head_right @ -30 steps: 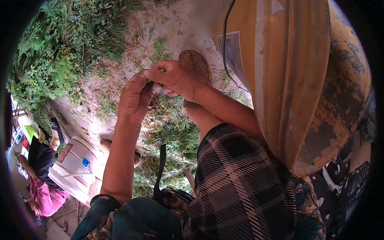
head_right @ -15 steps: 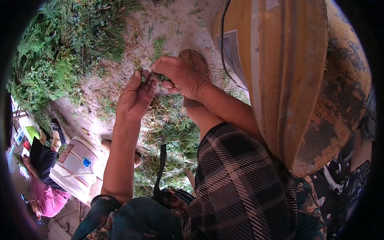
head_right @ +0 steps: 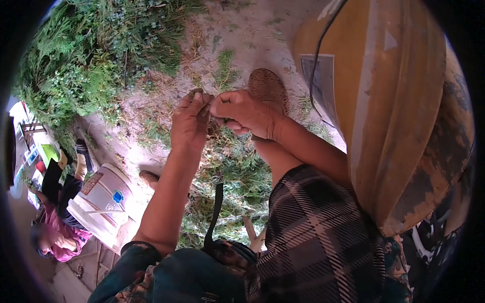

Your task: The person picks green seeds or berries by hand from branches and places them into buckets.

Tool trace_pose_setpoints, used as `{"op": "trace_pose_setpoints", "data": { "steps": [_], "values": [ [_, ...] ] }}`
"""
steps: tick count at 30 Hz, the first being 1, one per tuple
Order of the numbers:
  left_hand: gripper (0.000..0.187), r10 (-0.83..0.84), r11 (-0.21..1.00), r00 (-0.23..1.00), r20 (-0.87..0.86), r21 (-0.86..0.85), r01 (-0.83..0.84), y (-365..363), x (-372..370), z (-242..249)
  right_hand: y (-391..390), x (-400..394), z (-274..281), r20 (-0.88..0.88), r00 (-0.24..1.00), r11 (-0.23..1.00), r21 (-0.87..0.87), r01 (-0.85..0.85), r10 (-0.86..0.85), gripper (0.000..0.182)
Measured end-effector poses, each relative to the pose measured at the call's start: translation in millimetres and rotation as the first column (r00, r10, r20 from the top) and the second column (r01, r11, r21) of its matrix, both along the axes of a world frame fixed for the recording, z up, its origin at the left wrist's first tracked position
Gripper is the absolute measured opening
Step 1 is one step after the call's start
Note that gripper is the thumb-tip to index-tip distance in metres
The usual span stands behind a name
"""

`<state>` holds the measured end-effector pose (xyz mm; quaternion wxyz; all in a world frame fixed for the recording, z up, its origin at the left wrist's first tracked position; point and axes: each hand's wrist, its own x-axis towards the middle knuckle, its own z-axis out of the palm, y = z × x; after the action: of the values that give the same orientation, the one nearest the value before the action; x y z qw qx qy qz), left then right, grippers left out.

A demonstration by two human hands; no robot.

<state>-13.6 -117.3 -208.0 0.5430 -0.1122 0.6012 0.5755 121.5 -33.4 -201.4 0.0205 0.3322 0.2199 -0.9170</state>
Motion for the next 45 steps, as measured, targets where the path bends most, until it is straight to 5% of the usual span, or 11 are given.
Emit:
{"op": "trace_pose_setpoints", "data": {
  "steps": [2, 4, 9, 11, 14, 19, 21, 24, 35, 40, 45],
  "values": [
    [0.024, -0.087, 0.996, 0.995, -0.055, -0.038, 0.085, -9.6, -29.4, -9.2, 0.1, 1.7, -2.3, -0.074, 0.997, 0.998, -0.067, -0.023, 0.018, 0.020],
    [0.025, -0.829, 0.547, 0.423, -0.365, -0.378, 0.747, -18.0, -63.7, -9.0, 1.2, 2.4, -5.0, -0.126, 0.990, 0.992, -0.121, 0.042, -0.057, 0.021],
    [0.031, -0.740, 0.667, 0.232, -0.631, -0.647, 0.368, -26.3, -146.5, -38.4, 5.8, 2.6, -7.1, -0.078, 0.984, 0.985, -0.070, 0.157, -0.163, 0.022],
    [0.029, -0.588, 0.766, -0.152, -0.794, -0.607, 0.211, -22.3, -164.0, -63.6, 4.3, 1.3, -8.6, -0.036, 0.991, 0.991, -0.048, 0.129, -0.131, 0.021],
    [0.029, -0.635, 0.712, -0.281, -0.719, -0.686, 0.146, -12.7, -167.7, -66.8, 0.1, 2.8, -14.4, -0.010, 0.995, 0.994, -0.048, 0.099, -0.100, 0.018],
    [0.025, -0.584, 0.790, 0.020, -0.811, -0.563, 0.242, -23.2, -167.3, -64.3, 1.7, -0.1, -7.6, -0.039, 0.995, 0.995, 0.006, 0.096, -0.096, 0.021],
    [0.018, -0.340, 0.935, 0.630, -0.698, -0.322, 0.148, -17.1, -144.5, -40.9, 3.0, -1.8, -8.9, 0.021, 0.999, 0.998, 0.048, 0.042, -0.043, 0.025],
    [0.015, -0.208, 0.978, 0.912, -0.354, -0.042, 0.207, -13.1, -116.1, -14.6, 5.3, -4.7, -8.3, 0.051, 0.998, 0.994, 0.110, 0.021, -0.026, 0.030],
    [0.016, -0.487, 0.862, 0.863, -0.136, 0.083, 0.500, 10.5, -35.5, 38.9, 12.2, -14.4, 15.1, -0.035, 0.997, 0.942, 0.328, 0.076, -0.068, 0.039],
    [0.012, -0.586, 0.805, 0.780, -0.219, -0.051, 0.591, 14.6, -29.7, 45.1, 7.4, -16.4, -1.0, -0.014, 0.996, 0.688, 0.722, 0.071, -0.089, 0.022],
    [0.011, -0.434, 0.901, 0.901, 0.019, 0.010, 0.434, 15.0, -29.5, 44.5, 15.4, -8.6, 7.2, -0.046, 0.997, 0.887, 0.454, 0.082, -0.069, 0.022]
  ]
}}
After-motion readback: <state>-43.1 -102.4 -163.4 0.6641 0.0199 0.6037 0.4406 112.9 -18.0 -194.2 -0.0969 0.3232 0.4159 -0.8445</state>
